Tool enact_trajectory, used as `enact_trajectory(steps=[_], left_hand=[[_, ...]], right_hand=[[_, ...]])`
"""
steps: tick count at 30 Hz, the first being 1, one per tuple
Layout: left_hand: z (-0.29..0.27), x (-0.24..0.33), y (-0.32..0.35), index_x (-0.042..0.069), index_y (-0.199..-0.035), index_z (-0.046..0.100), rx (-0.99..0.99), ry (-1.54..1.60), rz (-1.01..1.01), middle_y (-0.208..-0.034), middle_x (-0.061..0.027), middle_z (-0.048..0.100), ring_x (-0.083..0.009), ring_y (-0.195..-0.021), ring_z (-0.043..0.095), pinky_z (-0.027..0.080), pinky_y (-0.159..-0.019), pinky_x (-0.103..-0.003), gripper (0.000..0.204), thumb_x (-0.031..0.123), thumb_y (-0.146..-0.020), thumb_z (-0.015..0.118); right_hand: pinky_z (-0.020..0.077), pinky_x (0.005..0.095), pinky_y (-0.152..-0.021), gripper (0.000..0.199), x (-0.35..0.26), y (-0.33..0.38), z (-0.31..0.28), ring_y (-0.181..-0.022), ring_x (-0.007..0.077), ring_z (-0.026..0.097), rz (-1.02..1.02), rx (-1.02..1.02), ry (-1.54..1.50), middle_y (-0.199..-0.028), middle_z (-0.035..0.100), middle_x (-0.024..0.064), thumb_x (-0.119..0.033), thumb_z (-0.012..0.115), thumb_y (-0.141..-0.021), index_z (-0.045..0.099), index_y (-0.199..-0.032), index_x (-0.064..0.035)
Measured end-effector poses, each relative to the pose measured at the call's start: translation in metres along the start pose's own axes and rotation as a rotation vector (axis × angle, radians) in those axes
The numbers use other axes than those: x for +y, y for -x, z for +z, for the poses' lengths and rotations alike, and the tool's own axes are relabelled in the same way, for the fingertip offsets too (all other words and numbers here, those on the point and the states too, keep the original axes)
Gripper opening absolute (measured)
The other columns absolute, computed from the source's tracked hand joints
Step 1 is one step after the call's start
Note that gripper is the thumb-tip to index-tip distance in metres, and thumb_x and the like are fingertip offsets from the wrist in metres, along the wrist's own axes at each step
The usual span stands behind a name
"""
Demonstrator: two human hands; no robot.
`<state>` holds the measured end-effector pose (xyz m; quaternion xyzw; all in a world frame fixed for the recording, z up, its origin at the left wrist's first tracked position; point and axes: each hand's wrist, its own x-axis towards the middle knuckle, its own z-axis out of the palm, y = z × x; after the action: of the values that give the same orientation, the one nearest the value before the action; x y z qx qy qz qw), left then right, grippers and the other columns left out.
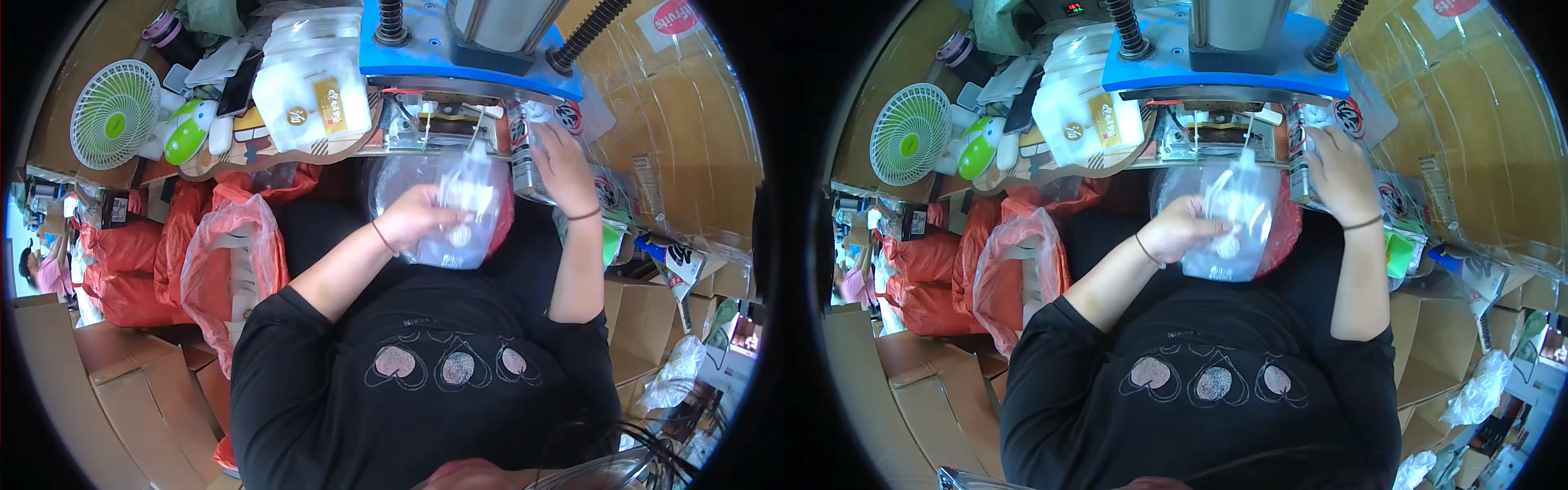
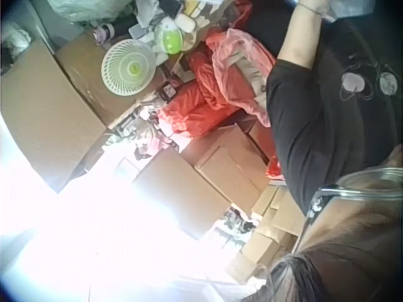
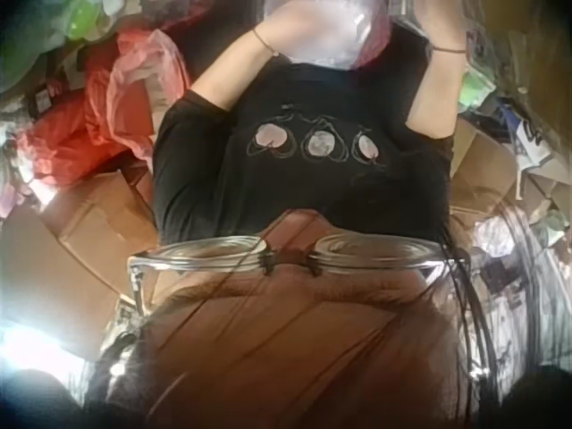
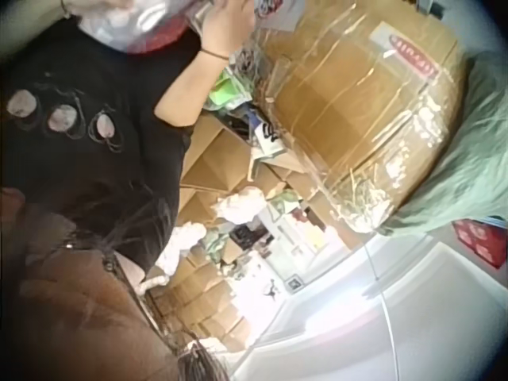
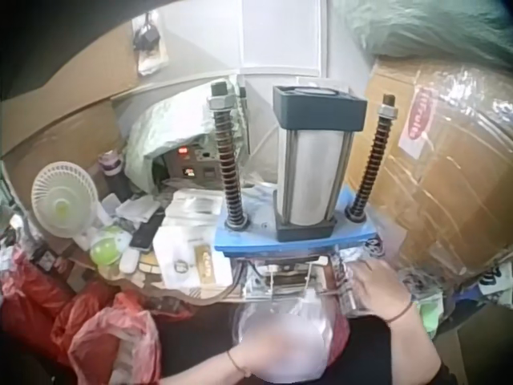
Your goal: The person is packaging small items into plastic bags using a sealing machine and placing them into cardboard boxes.
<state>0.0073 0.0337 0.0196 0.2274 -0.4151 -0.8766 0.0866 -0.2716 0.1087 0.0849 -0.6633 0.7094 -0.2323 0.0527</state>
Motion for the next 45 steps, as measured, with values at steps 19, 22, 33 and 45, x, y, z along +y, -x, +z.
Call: enact_trajectory(steps=[19,22,33,45], left_hand=[[-0.115,0.027,0.041,0.008,-0.132,0.059,0.785,-2.031,0.608,-0.144,-0.0173,0.051,-0.0384,-0.132,0.049,0.037,-0.109,-0.050,0.041,0.019,-0.093,0.062],[-0.099,0.027,0.046,0.006,-0.118,0.067,0.857,-1.419,0.603,-0.111,-0.0153,0.069,-0.0331,-0.105,0.066,0.051,-0.089,-0.039,0.028,0.001,-0.094,0.055],[-0.018,0.011,0.030,-0.001,-0.088,0.074,0.367,-0.782,0.290,-0.080,-0.0005,0.068,-0.0064,-0.074,0.058,0.048,-0.067,-0.025,0.022,0.021,-0.092,0.076],[0.013,-0.016,0.008,0.001,-0.111,0.071,0.043,-0.225,0.080,-0.092,-0.0050,0.074,-0.0106,-0.087,0.068,0.053,-0.081,-0.027,0.026,0.023,-0.097,0.070]], right_hand=[[0.0498,0.0413,-0.086,0.022,0.014,0.031,0.002,-0.100,0.0380,0.062,0.206,0.202,0.048,-0.103,0.064,0.0173,-0.011,0.062,-0.092,0.064,-0.112,-0.0028],[0.0486,0.0375,-0.084,0.017,-0.007,0.032,0.021,-0.091,0.0322,0.061,0.121,0.295,-0.307,-0.098,0.062,0.0154,-0.010,0.058,-0.094,0.062,-0.109,-0.0010],[0.0507,0.0302,-0.077,0.016,-0.091,-0.014,0.029,-0.081,0.0155,0.062,-0.241,0.112,-0.623,-0.092,0.067,0.0057,-0.010,0.067,-0.094,0.066,-0.107,-0.0002],[0.0480,0.0308,-0.066,0.018,-0.078,-0.002,0.005,-0.070,0.0190,0.061,-0.117,-0.051,-0.566,-0.079,0.064,0.0089,-0.018,0.065,-0.096,0.063,-0.095,-0.0001]])
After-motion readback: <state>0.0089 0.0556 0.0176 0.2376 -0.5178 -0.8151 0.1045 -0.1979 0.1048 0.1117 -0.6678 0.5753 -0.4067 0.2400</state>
